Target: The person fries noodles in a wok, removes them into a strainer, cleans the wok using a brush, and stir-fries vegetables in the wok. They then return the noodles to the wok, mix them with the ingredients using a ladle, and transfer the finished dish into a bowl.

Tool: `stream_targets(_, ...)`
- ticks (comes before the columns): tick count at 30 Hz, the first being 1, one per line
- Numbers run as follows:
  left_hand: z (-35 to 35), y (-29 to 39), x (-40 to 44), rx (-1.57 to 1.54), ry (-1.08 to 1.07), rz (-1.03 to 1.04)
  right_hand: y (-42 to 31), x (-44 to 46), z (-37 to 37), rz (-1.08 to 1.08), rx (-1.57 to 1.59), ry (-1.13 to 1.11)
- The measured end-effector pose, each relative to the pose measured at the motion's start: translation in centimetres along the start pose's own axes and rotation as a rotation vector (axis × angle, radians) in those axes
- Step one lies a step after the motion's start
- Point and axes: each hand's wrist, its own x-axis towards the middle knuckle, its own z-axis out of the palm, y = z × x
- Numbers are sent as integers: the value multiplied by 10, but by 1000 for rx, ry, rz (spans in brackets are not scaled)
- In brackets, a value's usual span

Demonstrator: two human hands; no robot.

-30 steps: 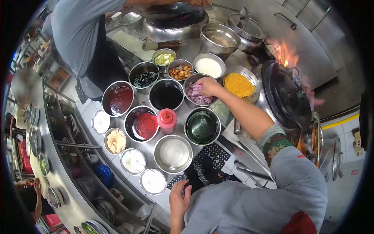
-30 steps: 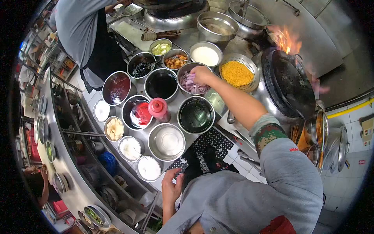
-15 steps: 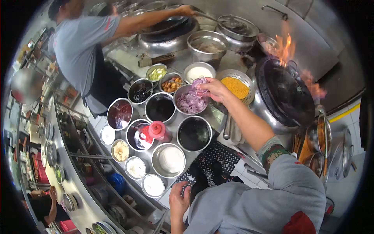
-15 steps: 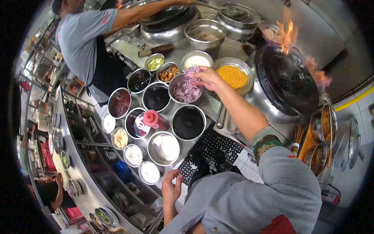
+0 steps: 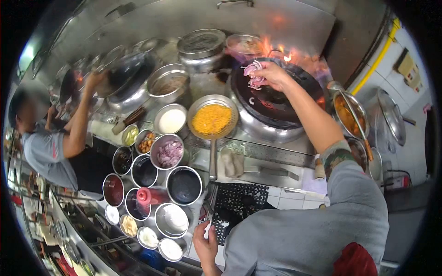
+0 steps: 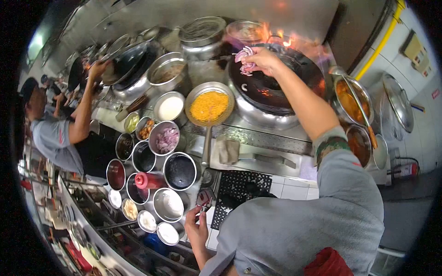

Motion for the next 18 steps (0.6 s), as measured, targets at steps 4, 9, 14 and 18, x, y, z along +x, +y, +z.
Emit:
stream_targets(4, 15, 2, 3, 65, -38, 64, 31, 38, -65, -187, -1156, 281)
stream_targets(9, 27, 11, -3, 19, -10, 9, -17, 13, -56, -133, -746, 336)
stream_targets(14, 37, 18, -9, 40, 36, 58, -15, -2, 87, -21, 984, 55)
stream_targets(18, 23, 40, -26, 54, 109, 25, 24, 6, 238, 116, 1078, -248)
